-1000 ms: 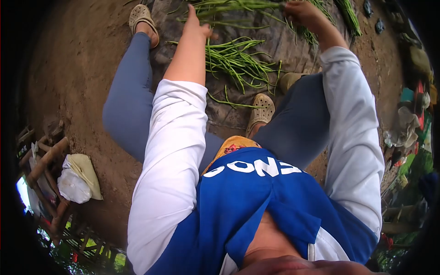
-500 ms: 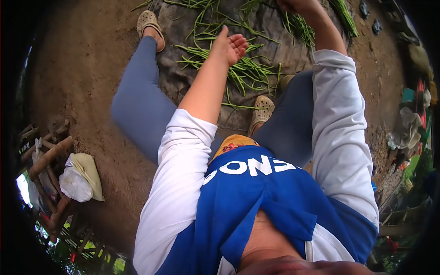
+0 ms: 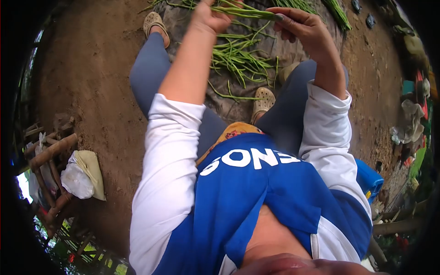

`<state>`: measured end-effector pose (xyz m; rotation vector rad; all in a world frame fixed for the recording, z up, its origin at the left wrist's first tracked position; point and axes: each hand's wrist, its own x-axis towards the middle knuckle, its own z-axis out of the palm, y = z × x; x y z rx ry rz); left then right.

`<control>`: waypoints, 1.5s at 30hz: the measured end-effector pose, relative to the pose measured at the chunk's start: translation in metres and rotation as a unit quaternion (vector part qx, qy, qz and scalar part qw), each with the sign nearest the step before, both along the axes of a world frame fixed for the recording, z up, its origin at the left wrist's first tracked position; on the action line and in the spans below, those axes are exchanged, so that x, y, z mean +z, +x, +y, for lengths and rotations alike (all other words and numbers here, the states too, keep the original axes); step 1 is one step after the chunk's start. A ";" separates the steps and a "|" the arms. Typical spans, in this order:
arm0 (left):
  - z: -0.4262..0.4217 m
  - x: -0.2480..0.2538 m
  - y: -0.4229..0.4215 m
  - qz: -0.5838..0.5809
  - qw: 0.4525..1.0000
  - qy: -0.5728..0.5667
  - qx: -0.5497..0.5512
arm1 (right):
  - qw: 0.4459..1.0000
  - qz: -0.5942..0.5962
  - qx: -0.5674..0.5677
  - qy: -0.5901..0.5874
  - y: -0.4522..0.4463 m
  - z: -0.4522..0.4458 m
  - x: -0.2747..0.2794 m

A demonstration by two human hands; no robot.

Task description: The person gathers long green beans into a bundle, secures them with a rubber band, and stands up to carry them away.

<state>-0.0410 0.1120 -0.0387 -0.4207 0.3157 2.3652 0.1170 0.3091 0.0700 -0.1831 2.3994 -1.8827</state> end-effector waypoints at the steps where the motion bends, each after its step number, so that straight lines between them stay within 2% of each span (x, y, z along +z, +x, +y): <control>1: -0.018 0.013 -0.008 -0.008 0.999 -0.053 0.006 | 1.000 -0.019 -0.011 -0.013 0.006 -0.010 -0.010; 3: -0.053 0.024 -0.029 0.054 0.994 -0.094 0.028 | 0.999 -0.038 -0.009 -0.038 0.009 -0.026 -0.037; 4: -0.063 0.038 -0.031 0.056 0.987 -0.128 0.083 | 0.998 -0.025 0.008 -0.050 0.005 -0.033 -0.048; 6: -0.080 0.062 -0.030 0.059 0.968 -0.211 0.124 | 0.995 -0.061 0.023 -0.070 -0.008 -0.044 -0.063; 7: -0.100 0.046 -0.050 0.106 0.972 -0.184 0.099 | 0.980 -0.110 -0.006 -0.167 -0.010 -0.063 -0.042; 8: -0.123 0.032 -0.071 0.153 0.973 -0.154 0.076 | 0.988 -0.085 0.012 -0.130 -0.016 -0.063 -0.055; 10: -0.151 0.030 -0.078 0.139 0.979 -0.132 0.070 | 0.997 -0.036 0.051 -0.054 -0.039 -0.058 -0.115; 11: -0.160 0.031 -0.077 0.132 0.982 -0.120 0.068 | 0.976 -0.075 0.040 0.200 -0.050 -0.048 -0.156; 12: -0.161 0.033 -0.068 0.119 0.973 -0.160 0.119 | 0.888 -0.111 0.035 0.445 -0.060 -0.037 -0.205; 13: -0.151 0.049 -0.051 0.113 0.959 -0.201 0.166 | 0.827 -0.228 0.040 0.512 -0.062 -0.031 -0.245; 14: -0.147 0.060 -0.042 0.107 0.941 -0.242 0.212 | 0.814 -0.234 -0.010 0.531 -0.047 -0.025 -0.273; 15: -0.150 0.062 -0.042 0.123 0.940 -0.250 0.196 | 0.798 -0.281 -0.012 0.533 -0.032 -0.023 -0.284; 17: -0.151 0.068 -0.034 0.119 0.937 -0.259 0.202 | 0.790 -0.229 -0.124 0.555 -0.002 -0.017 -0.322; 20: -0.151 0.077 -0.028 0.129 0.932 -0.263 0.212 | 0.777 -0.195 -0.126 0.585 0.008 -0.024 -0.341; 21: -0.147 0.084 -0.024 0.122 0.933 -0.256 0.221 | 0.771 -0.230 -0.124 0.581 0.006 -0.027 -0.344; 24: -0.154 0.081 -0.038 0.126 0.938 -0.247 0.210 | 0.770 -0.234 -0.114 0.582 0.010 -0.032 -0.340; 27: -0.147 0.079 -0.043 0.142 0.947 -0.214 0.193 | 0.779 -0.298 -0.083 0.545 -0.001 -0.019 -0.351; 30: -0.136 0.077 -0.039 0.164 0.929 -0.274 0.187 | 0.809 -0.362 -0.032 0.462 -0.026 0.003 -0.355; 31: -0.136 0.076 -0.040 0.143 0.940 -0.256 0.176 | 0.805 -0.354 0.055 0.474 -0.039 0.007 -0.339; 33: -0.134 0.072 -0.038 0.147 0.940 -0.248 0.180 | 0.831 -0.425 0.072 0.352 -0.054 0.022 -0.330; 34: -0.133 0.071 -0.036 0.149 0.941 -0.243 0.183 | 0.844 -0.442 0.073 0.294 -0.062 0.021 -0.294; 36: -0.134 0.065 -0.034 0.148 0.945 -0.234 0.174 | 0.844 -0.427 0.146 0.291 -0.077 0.018 -0.240; 37: -0.137 0.057 -0.037 0.158 0.943 -0.237 0.170 | 0.842 -0.375 0.183 0.342 -0.085 0.025 -0.238; 38: -0.140 0.052 -0.036 0.166 0.942 -0.241 0.166 | 0.802 -0.361 0.207 0.428 -0.089 0.014 -0.199; 40: -0.135 0.052 -0.029 0.142 0.937 -0.262 0.181 | 0.818 -0.344 0.192 0.420 -0.093 0.008 -0.148; 42: -0.134 0.044 -0.028 0.119 0.939 -0.266 0.180 | 0.878 -0.343 0.214 0.257 -0.093 0.016 -0.106; 43: -0.131 0.043 -0.023 0.106 0.946 -0.242 0.187 | 0.870 -0.306 0.228 0.313 -0.094 0.018 -0.095; 44: -0.132 0.040 -0.019 0.107 0.951 -0.230 0.175 | 0.810 -0.276 0.204 0.476 -0.094 0.018 -0.084; 45: -0.131 0.039 -0.016 0.109 0.956 -0.217 0.164 | 0.811 -0.281 0.191 0.476 -0.095 0.020 -0.074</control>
